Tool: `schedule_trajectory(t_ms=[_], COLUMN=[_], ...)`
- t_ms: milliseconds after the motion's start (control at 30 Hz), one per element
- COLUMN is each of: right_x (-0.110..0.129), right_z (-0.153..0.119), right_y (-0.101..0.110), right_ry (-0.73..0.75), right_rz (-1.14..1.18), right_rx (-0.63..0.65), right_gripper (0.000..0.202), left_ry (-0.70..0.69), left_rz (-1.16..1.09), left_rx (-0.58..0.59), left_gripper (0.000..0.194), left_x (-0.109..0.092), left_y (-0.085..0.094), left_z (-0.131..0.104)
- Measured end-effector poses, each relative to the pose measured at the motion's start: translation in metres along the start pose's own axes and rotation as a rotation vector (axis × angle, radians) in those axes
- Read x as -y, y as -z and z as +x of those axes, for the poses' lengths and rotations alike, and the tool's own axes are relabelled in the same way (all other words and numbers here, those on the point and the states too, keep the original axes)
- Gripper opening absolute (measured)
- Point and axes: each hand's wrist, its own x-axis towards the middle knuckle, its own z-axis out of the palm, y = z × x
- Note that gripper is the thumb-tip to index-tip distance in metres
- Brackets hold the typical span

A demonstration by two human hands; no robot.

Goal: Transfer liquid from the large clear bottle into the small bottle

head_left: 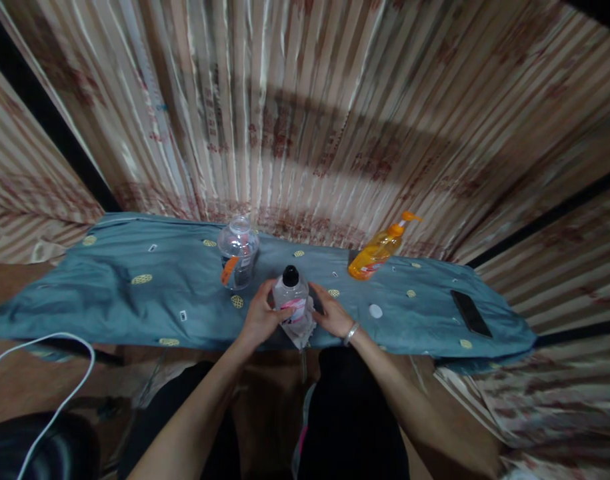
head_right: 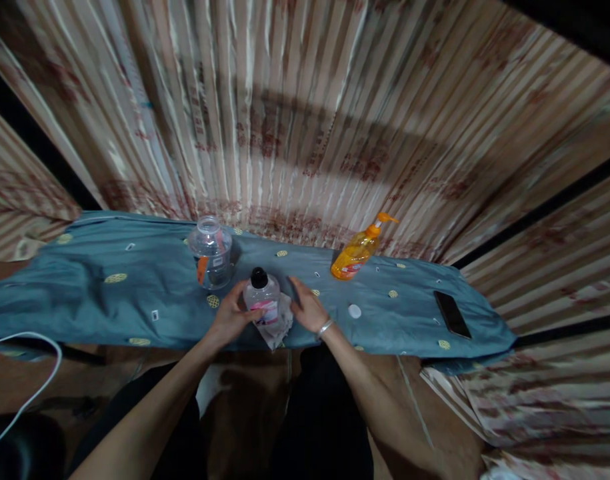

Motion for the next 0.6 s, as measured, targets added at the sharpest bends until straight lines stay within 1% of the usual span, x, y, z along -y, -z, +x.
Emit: schedule_trajectory(t_ms=[33, 100, 167, 200, 233, 267, 333, 367, 400, 500, 600], right_x=[-0.003, -0.001, 0.008, 0.014, 0.019, 0.023, 0.028, 0.028, 0.027, 0.021, 0.026], right_z=[-0.004, -0.011, -0.018, -0.022, -0.026, -0.030, -0.039, -0.043, -0.047, -0.054, -0.049], right_y=[-0.015, -0.041, -0.058, -0.064, -0.068, -0.071, -0.072, -0.071, -0.068, -0.051, -0.029], right_ry=[0.000, -0.005, -0.059, -0.080, -0.087, -0.082, -0.046, -0.037, -0.034, -0.099, -0.222], right_rz=[0.023, 0.044, -0.001, -0.034, -0.065, -0.091, -0.124, -0.136, -0.146, -0.093, 0.096], right_rx=[0.054, 0.166, 0.160, 0.133, 0.107, 0.087, 0.060, 0.047, 0.033, -0.052, -0.191], right_gripper=[0.072, 0.085, 0.093, 0.093, 0.087, 0.076, 0.046, 0.035, 0.029, 0.023, 0.023], left_ry=[-0.007, -0.021, -0.032, -0.037, -0.041, -0.045, -0.049, -0.049, -0.046, -0.029, -0.017], left_rz=[-0.003, -0.011, -0.018, -0.019, -0.019, -0.018, -0.013, -0.011, -0.007, 0.026, 0.083], left_rx=[-0.024, -0.067, -0.096, -0.104, -0.110, -0.114, -0.121, -0.125, -0.129, -0.134, -0.120], left_gripper=[0.048, 0.048, 0.050, 0.050, 0.050, 0.050, 0.049, 0.049, 0.049, 0.049, 0.049], left_x=[-0.001, -0.001, -0.001, -0.001, -0.001, 0.000, 0.001, 0.002, 0.003, 0.007, 0.009], left_y=[0.002, 0.005, 0.010, 0.011, 0.013, 0.015, 0.017, 0.018, 0.018, 0.018, 0.016], left_z=[0.001, 0.002, 0.004, 0.005, 0.006, 0.006, 0.007, 0.007, 0.008, 0.008, 0.009])
